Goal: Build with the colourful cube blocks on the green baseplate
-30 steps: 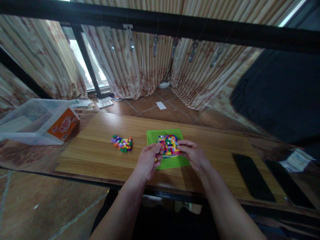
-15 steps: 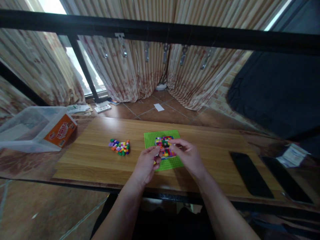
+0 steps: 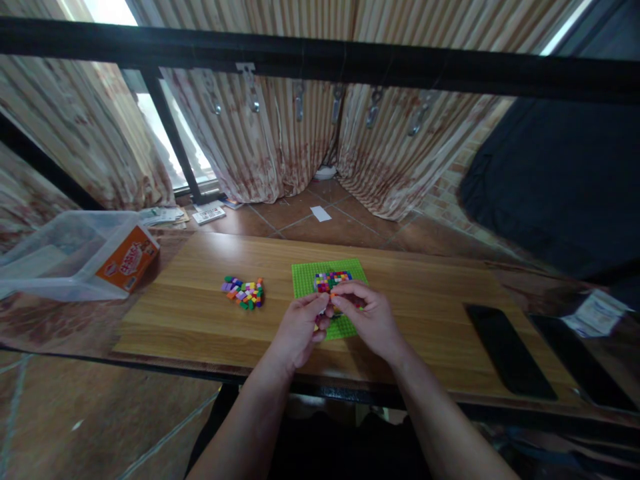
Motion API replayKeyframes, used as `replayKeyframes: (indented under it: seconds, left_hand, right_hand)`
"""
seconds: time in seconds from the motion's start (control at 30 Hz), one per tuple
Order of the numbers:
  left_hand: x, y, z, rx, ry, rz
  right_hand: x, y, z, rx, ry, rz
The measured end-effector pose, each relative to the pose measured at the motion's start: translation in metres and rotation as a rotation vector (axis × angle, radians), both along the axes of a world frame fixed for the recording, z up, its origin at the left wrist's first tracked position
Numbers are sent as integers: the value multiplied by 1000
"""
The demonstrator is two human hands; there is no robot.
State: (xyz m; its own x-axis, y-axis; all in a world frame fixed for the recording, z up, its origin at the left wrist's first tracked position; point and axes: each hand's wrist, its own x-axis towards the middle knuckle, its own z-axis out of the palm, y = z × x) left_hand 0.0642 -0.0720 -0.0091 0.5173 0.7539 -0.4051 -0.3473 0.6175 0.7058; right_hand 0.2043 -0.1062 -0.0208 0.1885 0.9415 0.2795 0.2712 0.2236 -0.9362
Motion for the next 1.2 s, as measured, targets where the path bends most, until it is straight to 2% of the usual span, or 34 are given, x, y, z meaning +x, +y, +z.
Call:
replayKeyframes:
  seconds: [0.2,0.3,0.43,0.6,0.93,1.2]
  left_hand:
    - [-4,2,0,-1,16,68]
    - [-5,3,0,2,13,88]
    - [-6,4,1,8,19,92]
    - [-6,4,2,19,30,86]
    - [-6,4,3,11,49,98]
    - [-6,4,2,7,62,101]
  right_hand:
    - [25,4,4,-108,223,-241]
    - [41,7,4,-205,259,-319]
    - [53,7,-2,-303,172,-314]
    - [52,9,-8,-376,54,-264]
    - [47,13,-8,-408,43,-200]
    - [46,17,-16,-357,71,-242]
